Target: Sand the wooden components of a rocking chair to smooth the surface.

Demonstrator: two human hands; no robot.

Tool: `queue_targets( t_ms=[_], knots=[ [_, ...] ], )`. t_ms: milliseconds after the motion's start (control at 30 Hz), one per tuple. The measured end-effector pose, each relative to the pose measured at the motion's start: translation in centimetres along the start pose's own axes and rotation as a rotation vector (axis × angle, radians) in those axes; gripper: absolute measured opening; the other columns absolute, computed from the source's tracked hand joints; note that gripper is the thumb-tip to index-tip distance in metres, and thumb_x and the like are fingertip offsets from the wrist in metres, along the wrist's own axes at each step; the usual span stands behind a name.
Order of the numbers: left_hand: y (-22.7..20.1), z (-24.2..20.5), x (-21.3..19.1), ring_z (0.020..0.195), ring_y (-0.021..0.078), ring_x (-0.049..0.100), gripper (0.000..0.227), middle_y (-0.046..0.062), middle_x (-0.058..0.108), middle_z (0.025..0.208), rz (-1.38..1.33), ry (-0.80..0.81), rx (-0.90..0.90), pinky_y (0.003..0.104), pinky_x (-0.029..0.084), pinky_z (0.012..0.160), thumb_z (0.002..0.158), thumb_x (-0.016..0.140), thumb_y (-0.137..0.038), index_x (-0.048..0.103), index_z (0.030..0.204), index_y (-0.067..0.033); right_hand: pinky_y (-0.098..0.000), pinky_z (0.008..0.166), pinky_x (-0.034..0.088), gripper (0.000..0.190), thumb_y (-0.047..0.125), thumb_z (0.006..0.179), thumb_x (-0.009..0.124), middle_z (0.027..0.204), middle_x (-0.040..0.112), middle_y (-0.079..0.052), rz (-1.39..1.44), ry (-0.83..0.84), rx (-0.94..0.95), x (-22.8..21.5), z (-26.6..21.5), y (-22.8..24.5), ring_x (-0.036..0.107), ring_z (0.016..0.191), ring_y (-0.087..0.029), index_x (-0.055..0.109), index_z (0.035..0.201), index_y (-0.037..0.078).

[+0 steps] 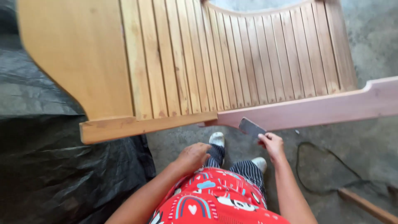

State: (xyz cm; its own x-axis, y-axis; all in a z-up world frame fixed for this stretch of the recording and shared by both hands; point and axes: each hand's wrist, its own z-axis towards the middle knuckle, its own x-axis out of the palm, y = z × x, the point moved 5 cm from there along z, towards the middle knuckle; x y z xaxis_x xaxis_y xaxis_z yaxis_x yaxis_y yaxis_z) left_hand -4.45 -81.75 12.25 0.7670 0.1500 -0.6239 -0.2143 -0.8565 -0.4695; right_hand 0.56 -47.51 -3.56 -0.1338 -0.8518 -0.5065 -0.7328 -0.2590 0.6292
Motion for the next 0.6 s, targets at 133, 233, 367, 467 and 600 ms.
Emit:
queue_targets(
  t_ms=[133,233,367,467,600],
  knots=[
    [-2.2,-0.2,-4.1,0.118,0.0383,0.062,0.040,0.019,0.066,0.125,-0.247,-0.423,0.151,0.046,0.051,0.098,0.095,0.067,-0.028,0.062,0.128,-0.0060,-0.0251,0.072,0.049,0.011,0.009,0.093,0.074,0.084,0.073,-0.001,0.331,0.390,-0.187,0.9,-4.5,4.3,0.062,0.079,-0.010,0.078,0.097,0.000],
    [-4.7,-0.1,-8.1,0.114,0.0341,0.066,0.040,0.018,0.069,0.125,-0.390,-0.521,0.203,0.042,0.053,0.096,0.098,0.068,-0.028,0.062,0.132,-0.0068,-0.0240,0.076,0.052,0.010,0.005,0.091,0.072,0.090,0.072,-0.001,0.314,0.504,-0.340,0.6,-8.5,9.2,0.064,0.086,-0.009,0.078,0.097,0.000],
    [-6.1,1.4,-4.5,0.094,0.0201,0.075,0.036,0.017,0.076,0.106,-0.590,-0.045,0.178,0.035,0.058,0.081,0.094,0.073,-0.023,0.069,0.127,-0.0121,-0.0247,0.082,0.054,0.013,0.003,0.090,0.070,0.095,0.074,-0.005,0.227,0.523,-0.533,-0.7,-12.7,13.5,0.069,0.091,-0.012,0.079,0.098,-0.001],
    [-8.3,-0.1,-4.1,0.085,0.0287,0.075,0.039,0.017,0.078,0.099,-0.583,0.039,0.176,0.038,0.059,0.078,0.093,0.065,-0.016,0.070,0.132,-0.0184,-0.0251,0.084,0.055,0.014,0.003,0.088,0.071,0.099,0.075,-0.004,0.215,0.465,-0.621,-1.7,-13.1,14.3,0.069,0.095,-0.012,0.078,0.100,-0.001],
    [-8.6,-1.8,-6.3,0.098,0.0336,0.072,0.027,0.015,0.077,0.108,-0.460,-0.246,0.286,0.042,0.056,0.084,0.101,0.067,-0.019,0.073,0.127,-0.0183,-0.0261,0.086,0.055,0.018,0.003,0.089,0.070,0.103,0.076,-0.003,0.164,0.485,-0.702,-2.7,-14.2,17.0,0.070,0.096,-0.012,0.078,0.105,0.001]
  ],
)
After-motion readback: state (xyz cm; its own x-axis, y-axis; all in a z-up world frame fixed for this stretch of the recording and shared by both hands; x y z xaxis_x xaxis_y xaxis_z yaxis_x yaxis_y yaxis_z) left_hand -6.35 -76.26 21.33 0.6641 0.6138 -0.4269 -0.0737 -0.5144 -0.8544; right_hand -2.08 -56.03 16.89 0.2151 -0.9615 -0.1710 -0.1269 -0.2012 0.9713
